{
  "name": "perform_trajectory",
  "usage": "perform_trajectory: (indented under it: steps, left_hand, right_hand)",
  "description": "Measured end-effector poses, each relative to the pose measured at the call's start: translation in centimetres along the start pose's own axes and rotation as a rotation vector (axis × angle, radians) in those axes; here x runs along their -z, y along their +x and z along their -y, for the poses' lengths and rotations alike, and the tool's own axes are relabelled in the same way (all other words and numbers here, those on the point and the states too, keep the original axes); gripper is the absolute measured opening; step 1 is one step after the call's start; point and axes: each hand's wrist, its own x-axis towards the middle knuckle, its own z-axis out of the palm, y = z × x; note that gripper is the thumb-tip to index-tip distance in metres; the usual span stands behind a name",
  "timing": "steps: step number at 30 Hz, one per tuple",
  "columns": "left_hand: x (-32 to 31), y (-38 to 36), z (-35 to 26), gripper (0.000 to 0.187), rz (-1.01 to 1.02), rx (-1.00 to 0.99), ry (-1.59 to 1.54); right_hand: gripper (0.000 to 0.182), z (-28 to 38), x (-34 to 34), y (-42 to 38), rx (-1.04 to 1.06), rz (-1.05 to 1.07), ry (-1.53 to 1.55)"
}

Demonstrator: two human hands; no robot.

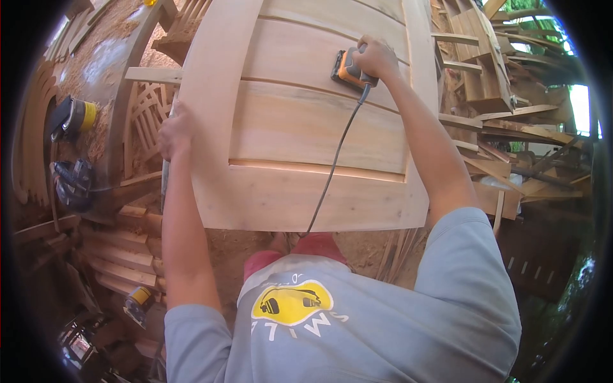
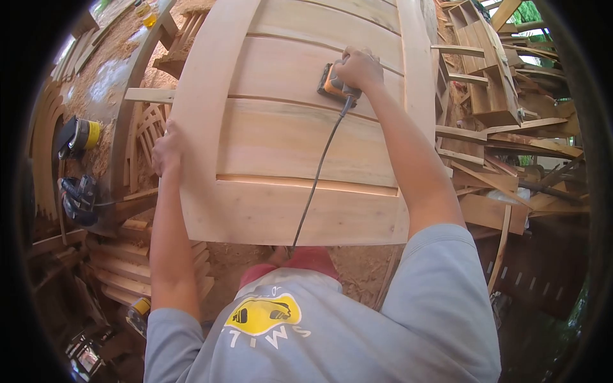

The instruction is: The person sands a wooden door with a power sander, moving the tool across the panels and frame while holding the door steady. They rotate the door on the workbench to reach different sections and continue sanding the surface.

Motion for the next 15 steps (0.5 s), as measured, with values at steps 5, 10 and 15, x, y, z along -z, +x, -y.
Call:
perform_trajectory:
  steps: [5,10,15]
  left_hand:
    - [0.1,-0.7,-0.4,0.088,-0.057,-0.024,0.024]
    - [0.0,-0.8,-0.4,0.09,-0.05,-0.002,0.027]
    - [-0.2,-0.5,-0.7,0.09,-0.06,0.015,0.031]
  right_hand:
    - [0.039,-6.1,0.0,0.7,-0.018,0.0,-0.011]
    - [0.038,-9.5,0.2,1.5,-0.051,-0.032,0.007]
    - [0.037,-11.0,-0.5,0.3,0.107,-0.119,-0.016]
